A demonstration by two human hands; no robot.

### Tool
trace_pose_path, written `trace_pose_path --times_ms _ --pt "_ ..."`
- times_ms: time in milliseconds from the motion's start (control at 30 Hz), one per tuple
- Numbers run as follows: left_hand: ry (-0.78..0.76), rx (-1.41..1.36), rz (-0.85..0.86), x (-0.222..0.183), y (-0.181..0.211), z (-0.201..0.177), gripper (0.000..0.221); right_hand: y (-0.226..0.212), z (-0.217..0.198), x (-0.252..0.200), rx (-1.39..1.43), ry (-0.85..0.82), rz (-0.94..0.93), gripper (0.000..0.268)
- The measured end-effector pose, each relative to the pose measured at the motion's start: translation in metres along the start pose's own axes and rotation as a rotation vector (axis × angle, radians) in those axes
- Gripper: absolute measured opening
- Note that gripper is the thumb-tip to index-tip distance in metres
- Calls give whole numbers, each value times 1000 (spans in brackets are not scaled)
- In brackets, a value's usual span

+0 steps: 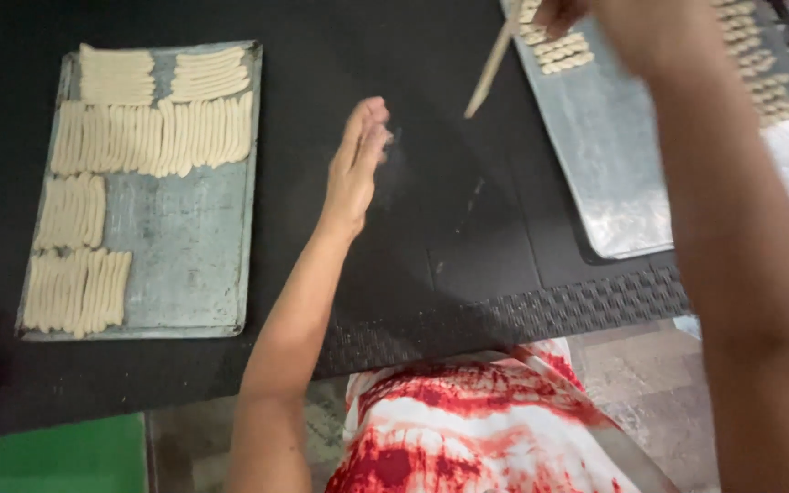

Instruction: Twisting pre-cut dough strips into shapes and placing them on a baking tray

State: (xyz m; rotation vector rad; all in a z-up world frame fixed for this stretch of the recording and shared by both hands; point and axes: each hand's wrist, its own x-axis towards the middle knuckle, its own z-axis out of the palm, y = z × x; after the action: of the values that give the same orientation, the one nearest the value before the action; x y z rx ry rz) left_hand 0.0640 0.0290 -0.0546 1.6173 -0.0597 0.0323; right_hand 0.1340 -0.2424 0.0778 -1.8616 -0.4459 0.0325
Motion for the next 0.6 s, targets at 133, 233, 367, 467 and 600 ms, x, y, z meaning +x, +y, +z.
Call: trace_pose_path --times_ms 133,233,367,467,600 --pt "-231 -677 -434 -30 -11 30 70 4 27 -64 94 41 -55 10" --pt "-438 -689 -610 -69 -29 42 56 21 41 -111 152 -4 93 19" --pt "-361 -134 -352 -108 4 27 16 15 34 -169 -89 4 54 10" --pt "-251 356 -193 -125 25 -3 16 13 4 -217 -48 107 38 8" --pt "-39 446 -233 -134 -4 -44 10 117 -11 -253 -678 56 654 33"
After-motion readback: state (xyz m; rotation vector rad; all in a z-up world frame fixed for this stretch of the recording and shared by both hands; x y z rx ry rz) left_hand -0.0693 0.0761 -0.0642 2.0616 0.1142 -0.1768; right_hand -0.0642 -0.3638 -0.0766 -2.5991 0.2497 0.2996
